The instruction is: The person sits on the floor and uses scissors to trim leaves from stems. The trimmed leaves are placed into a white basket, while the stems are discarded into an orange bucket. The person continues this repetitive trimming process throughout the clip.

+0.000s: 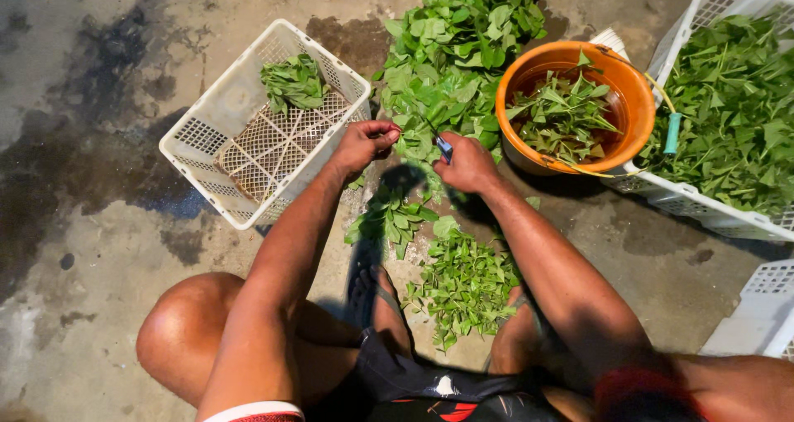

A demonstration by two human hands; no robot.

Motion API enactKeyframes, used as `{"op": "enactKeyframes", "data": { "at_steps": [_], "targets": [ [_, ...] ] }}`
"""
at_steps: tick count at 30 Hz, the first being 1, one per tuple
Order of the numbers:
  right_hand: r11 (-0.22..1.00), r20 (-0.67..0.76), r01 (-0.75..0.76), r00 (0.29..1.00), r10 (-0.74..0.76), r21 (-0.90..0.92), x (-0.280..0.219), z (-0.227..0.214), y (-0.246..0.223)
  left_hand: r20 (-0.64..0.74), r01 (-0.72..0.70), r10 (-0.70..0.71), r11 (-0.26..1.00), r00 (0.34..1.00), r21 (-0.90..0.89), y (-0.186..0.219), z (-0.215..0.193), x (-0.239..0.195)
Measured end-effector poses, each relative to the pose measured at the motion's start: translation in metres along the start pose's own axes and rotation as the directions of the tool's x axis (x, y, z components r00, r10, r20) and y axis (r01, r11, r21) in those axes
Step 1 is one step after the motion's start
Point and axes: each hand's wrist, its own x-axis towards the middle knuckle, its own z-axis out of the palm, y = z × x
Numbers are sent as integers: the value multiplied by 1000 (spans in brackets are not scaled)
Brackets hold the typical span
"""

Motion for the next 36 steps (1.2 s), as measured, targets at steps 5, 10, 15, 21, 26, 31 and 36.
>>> {"op": "enactKeyframes", "data": {
  "at_steps": [5,10,15,21,26,31,36],
  "targets": [
    [999,-164,-16,986,23,42,-1,4,6,-78,65,-65,998,995,-10,4,6,0],
    [995,-42,-75,997,72,-60,-3,-9,4,-94,90,-92,996,991,-27,13,7,-5],
    [994,-45,10,999,-15,-105,-10,-16,-7,-80,95,-95,995,992,-10,12,5,-5],
    [990,-63,24,997,-33,-135,-8,-16,-12,-50,107,-105,993,993,47,7,9,-6],
    [984,-92,-70,994,56,-166,-6,-14,7,-43,115,-111,990,993,83,8,10,-9],
    [977,-120,-129,987,110,-168,-5,-12,34,79,164,-189,953,979,257,4,26,-19],
    [973,-87,-136,989,122,-188,-4,-7,50,470,167,-382,885,796,435,-13,51,-32]
  ]
}}
